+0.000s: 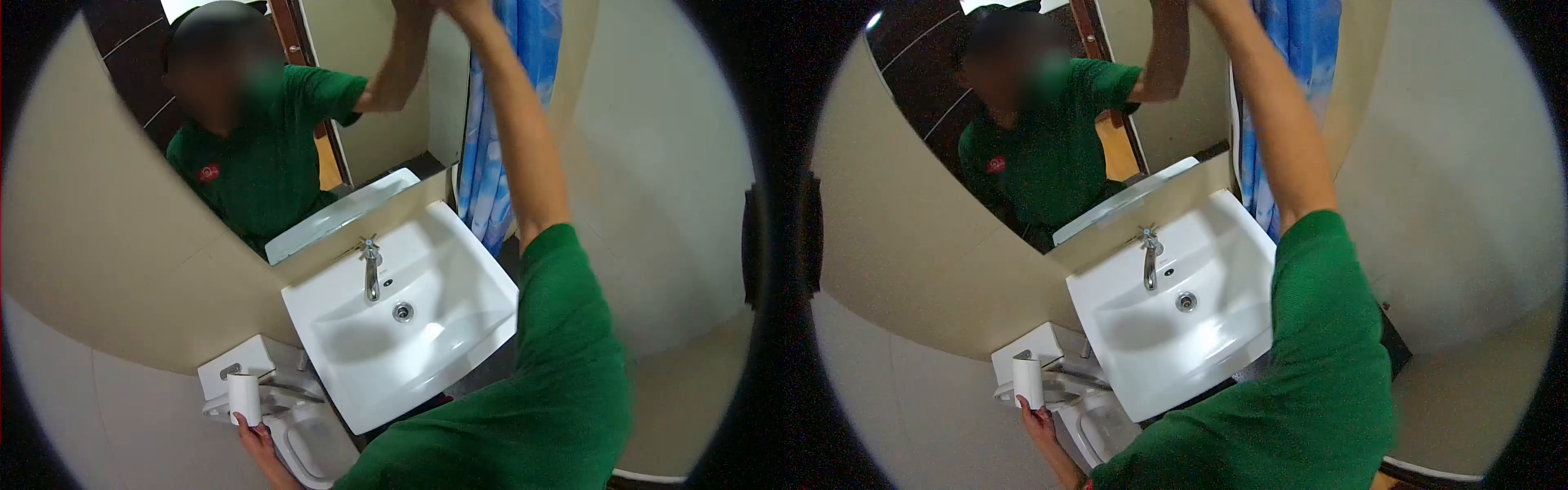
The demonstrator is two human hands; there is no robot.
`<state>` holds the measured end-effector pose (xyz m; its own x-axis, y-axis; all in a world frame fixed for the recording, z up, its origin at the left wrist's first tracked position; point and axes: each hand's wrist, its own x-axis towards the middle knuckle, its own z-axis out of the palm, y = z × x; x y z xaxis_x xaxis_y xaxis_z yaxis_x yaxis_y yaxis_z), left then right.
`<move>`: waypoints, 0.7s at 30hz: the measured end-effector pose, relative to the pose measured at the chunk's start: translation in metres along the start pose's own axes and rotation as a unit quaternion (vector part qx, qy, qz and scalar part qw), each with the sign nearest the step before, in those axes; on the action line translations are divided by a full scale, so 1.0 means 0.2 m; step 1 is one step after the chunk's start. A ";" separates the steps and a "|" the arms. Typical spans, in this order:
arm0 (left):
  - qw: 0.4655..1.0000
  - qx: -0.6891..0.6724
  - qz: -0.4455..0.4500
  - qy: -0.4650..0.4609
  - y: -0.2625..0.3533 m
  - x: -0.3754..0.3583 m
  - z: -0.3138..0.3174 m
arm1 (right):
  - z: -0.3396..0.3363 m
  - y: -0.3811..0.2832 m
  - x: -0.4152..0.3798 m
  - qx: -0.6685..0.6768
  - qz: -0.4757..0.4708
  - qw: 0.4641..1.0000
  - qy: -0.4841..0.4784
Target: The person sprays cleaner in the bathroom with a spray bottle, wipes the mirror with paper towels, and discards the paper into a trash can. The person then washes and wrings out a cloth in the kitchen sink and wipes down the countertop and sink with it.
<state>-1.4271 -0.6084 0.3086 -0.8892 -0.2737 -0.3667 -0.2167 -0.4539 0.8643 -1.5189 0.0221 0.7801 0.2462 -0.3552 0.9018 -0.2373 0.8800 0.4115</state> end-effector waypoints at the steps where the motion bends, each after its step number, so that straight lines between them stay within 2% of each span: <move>1: 1.000 -0.004 -0.009 0.009 -0.01 0.01 -0.04 | -0.01 -0.05 -0.14 -0.007 0.032 0.999 0.010; 3: 1.000 -0.011 -0.006 -0.006 0.00 -0.01 -0.06 | -0.09 -0.01 -0.61 -0.085 0.076 0.992 -0.051; 5: 1.000 -0.008 0.000 -0.005 0.01 -0.01 -0.09 | -0.16 -0.21 -0.85 -0.052 0.092 0.994 -0.034; 7: 1.000 0.003 0.009 0.014 0.01 0.00 -0.15 | -0.22 -0.41 -1.17 -0.010 0.168 0.985 -0.040; 9: 1.000 0.000 0.016 -0.002 0.04 -0.06 -0.06 | -0.27 -0.67 -1.49 0.000 0.277 0.960 -0.032; 11: 0.999 0.017 0.042 -0.007 0.02 -0.10 -0.03 | -0.39 -0.92 -1.58 0.099 0.317 0.936 -0.116; 13: 0.997 0.041 0.061 -0.012 -0.01 -0.09 -0.05 | -0.53 -1.11 -1.72 0.102 0.347 0.882 -0.301; 14: 0.998 0.040 0.053 -0.018 -0.01 -0.09 -0.06 | -0.56 -1.16 -1.75 0.136 0.405 0.861 -0.277; 15: 0.999 0.007 0.015 -0.031 0.02 -0.10 -0.04 | -0.56 -1.15 -1.70 0.105 0.451 0.862 -0.207; 16: 0.999 -0.025 -0.022 -0.042 0.05 -0.11 -0.05 | -0.56 -1.06 -1.63 0.037 0.401 0.901 -0.161; 17: 0.999 -0.002 -0.007 -0.041 0.03 -0.09 -0.13 | -0.53 -1.00 -1.49 -0.031 0.434 0.896 -0.089; 18: 0.999 0.021 0.009 -0.040 -0.01 -0.06 -0.26 | -0.51 -0.94 -1.37 -0.024 0.512 0.857 -0.056; 19: 0.998 0.045 0.023 -0.039 -0.02 -0.04 -0.35 | -0.44 -0.87 -1.29 -0.065 0.479 0.875 -0.020; 21: 1.000 -0.008 0.010 0.007 0.04 -0.18 -0.37 | -0.16 -0.91 -1.34 -0.144 0.504 0.844 0.113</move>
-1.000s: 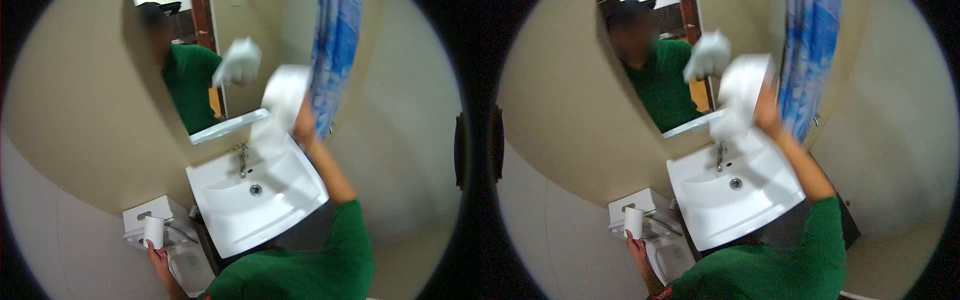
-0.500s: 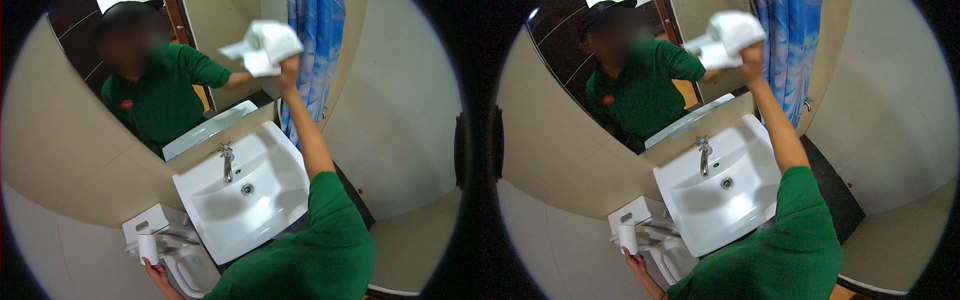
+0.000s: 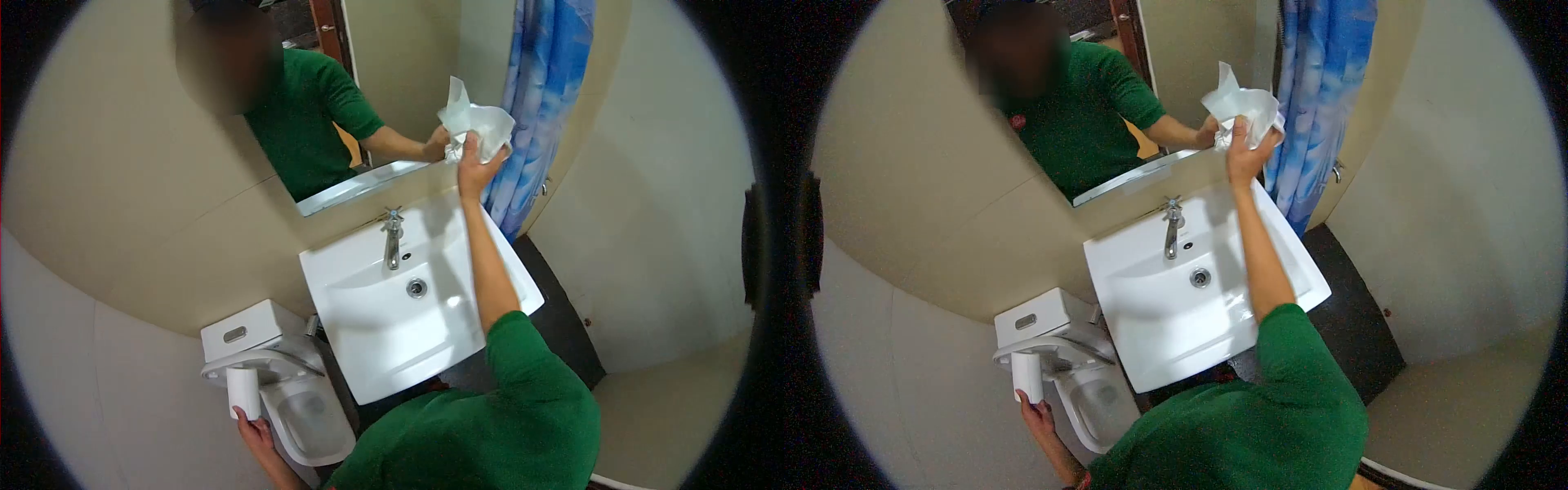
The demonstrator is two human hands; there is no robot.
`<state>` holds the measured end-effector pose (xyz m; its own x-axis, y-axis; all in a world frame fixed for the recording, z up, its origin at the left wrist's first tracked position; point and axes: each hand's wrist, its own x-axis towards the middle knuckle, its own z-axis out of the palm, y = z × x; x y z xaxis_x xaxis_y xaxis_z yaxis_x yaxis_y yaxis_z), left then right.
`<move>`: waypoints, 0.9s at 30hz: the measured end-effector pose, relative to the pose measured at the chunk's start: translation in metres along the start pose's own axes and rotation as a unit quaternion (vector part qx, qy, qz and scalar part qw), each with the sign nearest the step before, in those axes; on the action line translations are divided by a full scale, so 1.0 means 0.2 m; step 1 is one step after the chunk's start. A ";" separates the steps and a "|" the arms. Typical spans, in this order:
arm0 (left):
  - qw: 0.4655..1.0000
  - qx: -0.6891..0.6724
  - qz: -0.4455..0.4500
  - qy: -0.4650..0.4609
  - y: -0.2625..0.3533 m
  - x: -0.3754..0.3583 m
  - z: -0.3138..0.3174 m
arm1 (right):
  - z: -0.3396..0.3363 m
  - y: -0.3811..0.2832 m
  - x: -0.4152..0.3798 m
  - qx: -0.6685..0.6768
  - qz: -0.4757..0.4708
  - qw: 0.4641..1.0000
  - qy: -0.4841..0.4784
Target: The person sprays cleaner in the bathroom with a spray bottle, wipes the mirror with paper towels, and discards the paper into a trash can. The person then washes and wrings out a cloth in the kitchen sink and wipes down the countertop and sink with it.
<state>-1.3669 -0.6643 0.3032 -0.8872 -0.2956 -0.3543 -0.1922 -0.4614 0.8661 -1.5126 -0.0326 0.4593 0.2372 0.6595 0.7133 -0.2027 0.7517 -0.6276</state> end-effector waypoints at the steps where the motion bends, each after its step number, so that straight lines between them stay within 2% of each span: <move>1: 0.999 -0.028 -0.006 0.024 0.02 -0.04 0.00 | 0.07 -0.09 -0.10 0.084 0.062 0.994 0.020; 2: 0.999 -0.020 0.005 0.027 0.00 -0.03 -0.06 | 0.12 -0.19 -0.21 0.168 0.123 0.977 0.037; 4: 0.999 -0.003 0.028 0.036 -0.03 0.00 -0.23 | 0.18 -0.28 -0.57 0.070 0.001 0.997 -0.036; 5: 0.999 -0.006 0.026 0.042 0.00 0.00 -0.22 | 0.15 -0.46 -0.67 0.076 -0.001 0.990 -0.116; 6: 0.999 -0.011 0.024 0.045 0.04 -0.01 -0.17 | 0.15 -0.54 -0.86 0.060 -0.046 0.987 -0.143; 7: 0.999 -0.016 0.019 0.043 0.07 0.00 -0.12 | 0.15 -0.52 -1.11 0.116 -0.071 0.968 -0.212; 8: 0.998 0.017 0.045 0.032 0.08 -0.02 -0.07 | 0.08 -0.59 -1.17 0.159 -0.120 0.914 -0.354; 9: 0.996 0.051 0.069 0.022 0.10 -0.03 -0.02 | 0.00 -0.67 -1.24 0.201 -0.148 0.833 -0.493; 10: 0.991 0.088 0.098 0.011 0.14 -0.05 0.01 | -0.09 -0.80 -1.16 0.214 -0.163 0.706 -0.655; 11: 0.998 0.035 0.041 0.031 0.16 -0.05 0.00 | -0.08 -0.76 -1.19 0.260 -0.172 0.780 -0.542; 12: 0.995 0.063 0.075 0.008 0.17 -0.03 0.00 | -0.03 -0.61 -1.23 0.299 -0.183 0.837 -0.420; 14: 0.982 0.126 0.137 -0.034 0.14 -0.02 -0.13 | 0.00 -0.43 -0.68 0.231 -0.047 0.933 -0.272; 15: 0.981 0.121 0.149 -0.015 0.11 -0.02 -0.18 | 0.01 -0.35 -0.41 0.208 0.030 0.957 -0.200; 17: 0.985 0.089 0.149 0.019 0.02 -0.02 -0.26 | 0.10 -0.73 0.19 0.132 -0.053 0.985 -0.100; 18: 0.988 0.064 0.135 0.034 -0.02 -0.02 -0.31 | 0.18 -0.76 0.34 0.184 -0.037 0.971 -0.148; 20: 0.997 -0.008 0.051 0.057 -0.04 -0.02 -0.36 | 0.40 -0.81 0.26 0.121 -0.198 0.972 -0.037; 21: 0.994 -0.020 0.060 0.088 -0.05 -0.05 -0.30 | 0.38 -0.76 0.13 0.085 -0.166 0.974 -0.128; 23: 0.997 0.000 0.067 0.031 -0.11 0.07 -0.31 | 0.29 -0.58 -0.32 0.087 -0.225 0.959 -0.152; 24: 0.998 0.015 0.068 0.001 -0.13 0.10 -0.33 | 0.20 -0.41 -0.55 0.143 -0.264 0.921 -0.248; 25: 0.998 0.026 0.060 -0.005 -0.09 0.06 -0.22 | 0.07 -0.37 -0.70 0.146 -0.234 0.891 -0.362; 26: 0.998 0.036 0.056 -0.010 0.03 0.00 -0.05 | 0.00 -0.32 -0.79 0.229 -0.192 0.798 -0.523; 27: 0.997 0.039 0.061 -0.016 0.08 -0.02 0.05 | -0.11 -0.42 -0.73 0.226 -0.190 0.782 -0.549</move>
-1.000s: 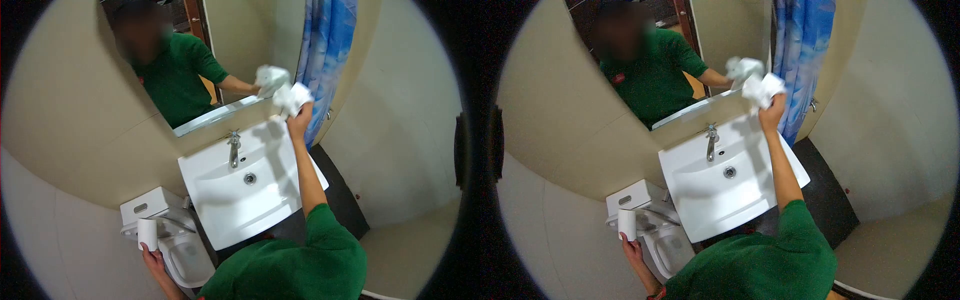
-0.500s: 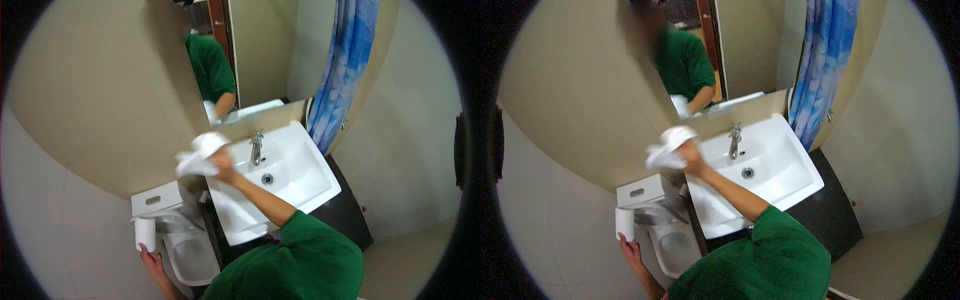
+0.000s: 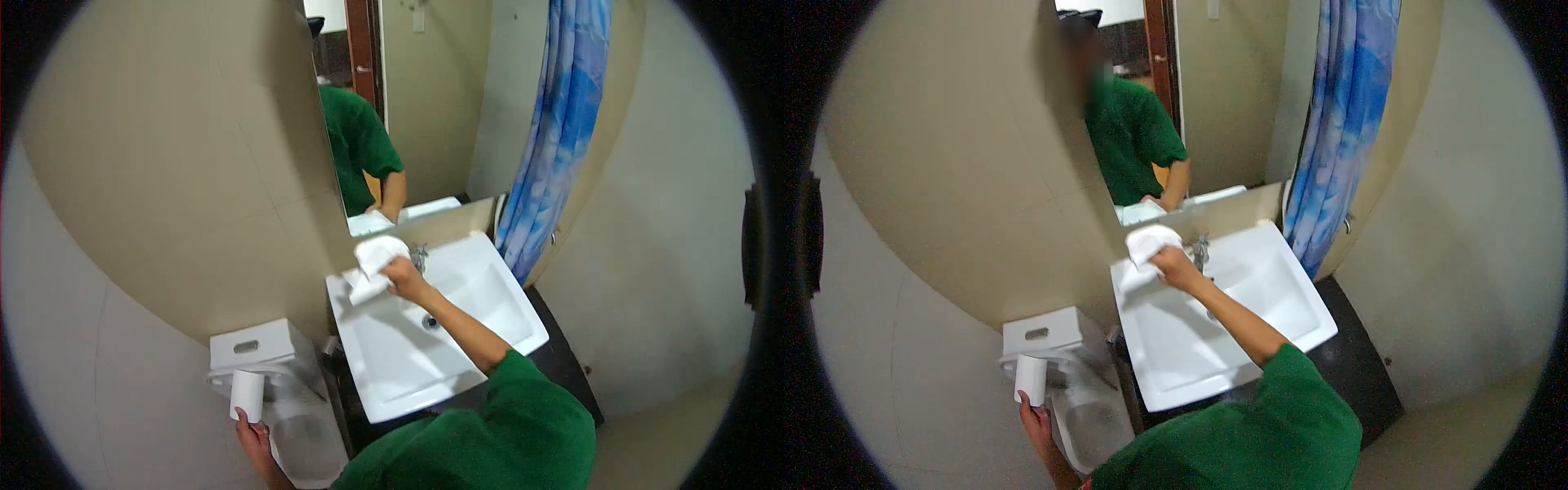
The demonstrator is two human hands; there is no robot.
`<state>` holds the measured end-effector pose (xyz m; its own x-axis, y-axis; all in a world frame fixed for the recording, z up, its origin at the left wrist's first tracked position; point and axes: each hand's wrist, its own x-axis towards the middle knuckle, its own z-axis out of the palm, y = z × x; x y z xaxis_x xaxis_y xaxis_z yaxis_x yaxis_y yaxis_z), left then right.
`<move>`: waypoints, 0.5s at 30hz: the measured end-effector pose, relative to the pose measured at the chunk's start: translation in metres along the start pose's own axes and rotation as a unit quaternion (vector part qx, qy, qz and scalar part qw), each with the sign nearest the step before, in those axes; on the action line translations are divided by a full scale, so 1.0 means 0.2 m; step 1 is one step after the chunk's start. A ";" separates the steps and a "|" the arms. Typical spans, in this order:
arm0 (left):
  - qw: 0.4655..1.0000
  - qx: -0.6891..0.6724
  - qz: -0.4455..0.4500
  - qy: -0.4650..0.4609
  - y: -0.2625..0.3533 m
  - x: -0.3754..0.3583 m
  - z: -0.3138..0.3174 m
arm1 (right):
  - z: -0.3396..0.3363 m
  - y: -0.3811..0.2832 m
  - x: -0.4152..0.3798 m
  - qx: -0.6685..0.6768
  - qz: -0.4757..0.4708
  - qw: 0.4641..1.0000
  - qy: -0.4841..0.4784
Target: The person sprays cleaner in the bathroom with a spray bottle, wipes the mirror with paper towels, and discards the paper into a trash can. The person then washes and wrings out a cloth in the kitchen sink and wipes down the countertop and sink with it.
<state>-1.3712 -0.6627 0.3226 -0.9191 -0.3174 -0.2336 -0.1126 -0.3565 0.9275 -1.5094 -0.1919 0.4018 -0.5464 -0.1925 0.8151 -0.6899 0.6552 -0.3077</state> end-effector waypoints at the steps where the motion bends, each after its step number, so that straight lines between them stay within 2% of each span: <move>1: 0.999 -0.007 0.036 0.010 -0.03 0.02 0.00 | -0.12 -0.11 0.03 0.004 -0.006 1.000 -0.026; 2: 0.997 -0.018 0.074 0.019 -0.08 0.03 -0.01 | -0.15 0.11 -0.01 -0.088 -0.087 0.985 0.117; 4: 0.995 -0.014 0.096 0.011 -0.13 0.05 -0.06 | -0.68 -0.04 0.38 -0.246 -0.077 0.905 0.339; 6: 0.997 0.004 0.080 -0.023 -0.13 0.07 -0.08 | -1.14 -0.19 0.89 -0.249 -0.046 0.858 0.447; 7: 0.999 -0.019 0.042 -0.001 -0.11 0.06 -0.10 | -1.31 -0.09 1.16 -0.317 0.006 0.823 0.470; 8: 0.999 -0.043 0.004 0.022 -0.10 0.03 -0.12 | -1.39 0.01 1.44 -0.249 -0.074 0.791 0.553; 9: 0.996 -0.070 -0.031 0.044 -0.13 0.02 -0.15 | -1.46 0.02 1.64 -0.280 -0.133 0.784 0.538; 11: 0.996 -0.063 -0.027 0.063 -0.22 0.04 -0.22 | -1.40 -0.11 1.97 -0.298 -0.210 0.801 0.476; 13: 0.995 -0.036 -0.032 0.086 -0.15 -0.04 -0.18 | -1.15 -0.44 2.07 -0.136 -0.172 0.939 0.266; 14: 0.940 0.250 0.232 0.032 -0.24 -0.02 -0.24 | -1.05 -0.50 2.06 -0.155 -0.178 0.945 0.226; 15: 0.976 0.147 0.152 0.044 -0.29 0.07 -0.28 | -0.97 -0.57 2.02 -0.176 -0.187 0.948 0.186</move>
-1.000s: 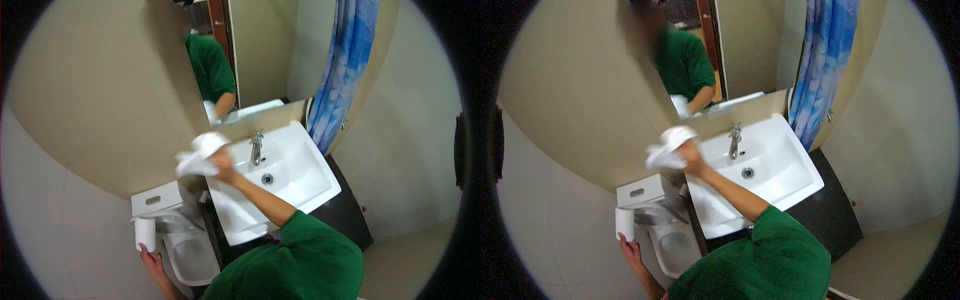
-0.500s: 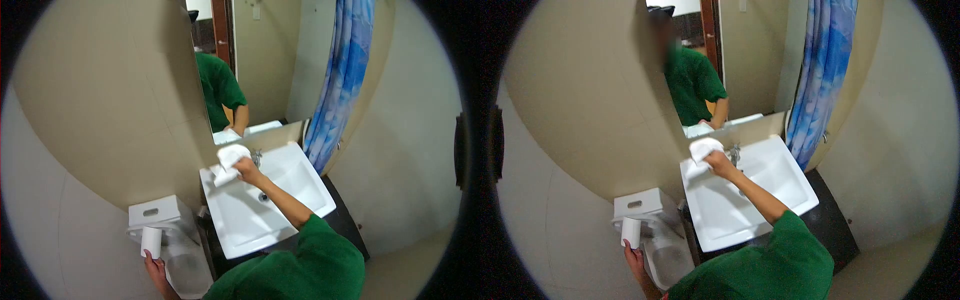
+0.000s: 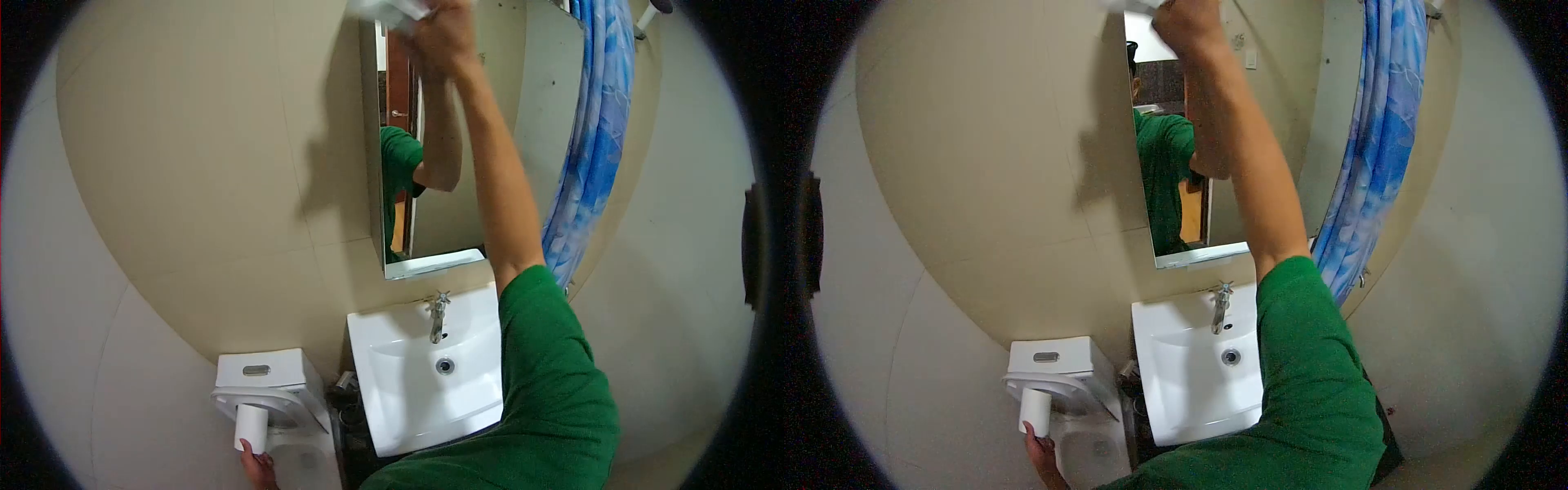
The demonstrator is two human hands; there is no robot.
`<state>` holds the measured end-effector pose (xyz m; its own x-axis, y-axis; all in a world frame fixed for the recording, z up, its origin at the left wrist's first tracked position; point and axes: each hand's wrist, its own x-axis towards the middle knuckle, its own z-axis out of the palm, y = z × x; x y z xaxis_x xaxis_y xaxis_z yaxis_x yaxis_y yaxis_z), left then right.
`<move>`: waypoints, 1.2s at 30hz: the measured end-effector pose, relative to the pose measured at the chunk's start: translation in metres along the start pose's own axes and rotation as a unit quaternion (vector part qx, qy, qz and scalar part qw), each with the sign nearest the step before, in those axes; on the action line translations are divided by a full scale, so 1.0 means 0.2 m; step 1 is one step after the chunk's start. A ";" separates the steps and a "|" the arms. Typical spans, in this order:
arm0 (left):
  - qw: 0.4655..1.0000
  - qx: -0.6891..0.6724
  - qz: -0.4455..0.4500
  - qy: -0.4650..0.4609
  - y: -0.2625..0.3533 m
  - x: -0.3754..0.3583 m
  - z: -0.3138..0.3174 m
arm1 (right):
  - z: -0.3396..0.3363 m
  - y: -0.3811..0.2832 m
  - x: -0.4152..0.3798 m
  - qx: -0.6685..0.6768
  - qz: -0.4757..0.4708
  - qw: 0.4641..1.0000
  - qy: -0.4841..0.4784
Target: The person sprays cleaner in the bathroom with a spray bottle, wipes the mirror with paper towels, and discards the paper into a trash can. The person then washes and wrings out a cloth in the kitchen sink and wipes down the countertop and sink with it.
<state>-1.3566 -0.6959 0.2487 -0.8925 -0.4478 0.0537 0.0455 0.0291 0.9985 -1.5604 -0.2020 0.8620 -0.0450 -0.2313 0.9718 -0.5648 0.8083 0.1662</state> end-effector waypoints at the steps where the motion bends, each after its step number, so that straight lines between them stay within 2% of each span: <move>1: 0.990 -0.099 -0.094 0.013 -0.04 0.09 0.00 | 0.07 -0.03 -0.07 0.063 -0.077 0.995 0.011; 2: 0.963 -0.194 -0.185 0.028 -0.01 0.10 0.02 | 0.12 -0.05 -0.20 0.128 -0.151 0.980 0.024; 4: 0.985 -0.135 -0.105 -0.019 0.08 0.12 0.09 | 0.22 -0.08 -0.50 0.065 -0.144 0.986 -0.053; 5: 0.977 -0.170 -0.126 -0.038 0.17 0.13 0.15 | 0.21 -0.17 -0.69 0.071 -0.130 0.985 -0.093; 6: 0.965 -0.209 -0.144 -0.058 0.23 0.14 0.19 | 0.20 -0.23 -0.87 0.036 -0.093 0.979 -0.180; 8: 0.974 -0.190 -0.104 -0.064 0.24 0.13 0.22 | 0.21 -0.30 -1.20 0.101 -0.035 0.977 -0.184; 9: 0.978 -0.179 -0.087 -0.068 0.24 0.11 0.21 | 0.24 -0.29 -1.40 0.075 -0.001 0.970 -0.232; 10: 0.973 -0.198 -0.096 -0.069 0.26 0.08 0.20 | 0.23 -0.35 -1.53 0.130 0.022 0.966 -0.222; 12: 0.964 -0.226 -0.125 -0.068 0.33 -0.02 0.18 | 0.21 -0.44 -1.79 0.151 0.074 0.951 -0.261; 13: 0.948 -0.267 -0.165 -0.053 0.35 -0.05 0.15 | 0.20 -0.53 -1.93 0.163 0.157 0.944 -0.239; 15: 0.940 -0.279 -0.194 -0.043 0.18 -0.05 0.02 | 0.19 -0.70 -2.25 0.176 0.326 0.909 -0.189; 16: 0.934 -0.287 -0.207 -0.041 0.12 -0.03 -0.03 | 0.25 -0.75 -2.50 0.140 0.434 0.880 -0.138; 17: 0.939 -0.270 -0.210 -0.041 0.14 -0.04 -0.06 | 0.29 -0.81 -2.53 0.254 0.617 0.744 0.038; 18: 0.943 -0.259 -0.206 -0.043 0.13 -0.05 -0.10 | 0.32 -0.85 -2.55 0.344 0.734 0.544 0.218; 19: 0.946 -0.251 -0.198 -0.047 0.09 -0.07 -0.16 | 0.31 -0.84 -2.56 0.448 0.676 0.530 0.246; 20: 0.946 -0.262 -0.185 -0.037 0.08 -0.08 -0.20 | 0.38 -0.76 -2.55 0.497 0.651 0.459 0.345; 21: 0.947 -0.265 -0.179 -0.023 0.12 -0.10 -0.20 | 0.35 -0.71 -2.40 0.514 0.650 0.426 0.362; 24: 0.943 -0.266 -0.195 -0.032 0.09 -0.08 -0.26 | 0.40 -0.56 -2.07 0.581 0.563 0.409 0.422; 26: 0.937 -0.266 -0.222 -0.042 0.09 -0.06 -0.27 | 0.42 -0.57 -1.95 0.518 0.600 0.424 0.438; 28: 0.925 -0.297 -0.234 -0.046 0.06 -0.06 -0.26 | 0.35 -0.62 -1.89 0.586 0.560 0.433 0.395; 32: 0.927 -0.238 -0.289 0.006 0.00 -0.09 -0.26 | 0.24 -0.65 -1.97 0.599 0.562 0.454 0.346; 34: 0.941 -0.198 -0.272 -0.029 -0.07 -0.06 -0.30 | 0.11 -0.75 -1.91 0.639 0.566 0.413 0.319; 35: 0.949 -0.182 -0.254 -0.046 -0.14 -0.09 -0.31 | 0.03 -0.83 -1.89 0.574 0.608 0.426 0.345; 36: 0.943 -0.183 -0.276 -0.029 -0.17 -0.10 -0.32 | -0.04 -0.89 -1.89 0.500 0.649 0.437 0.372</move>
<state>-1.3118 -0.7449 0.2133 -0.8484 -0.2547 -0.4640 -0.2907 -0.5083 0.8106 -1.4358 -0.2532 0.4668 -0.7911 0.6116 -0.0131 -0.5562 -0.7281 -0.4006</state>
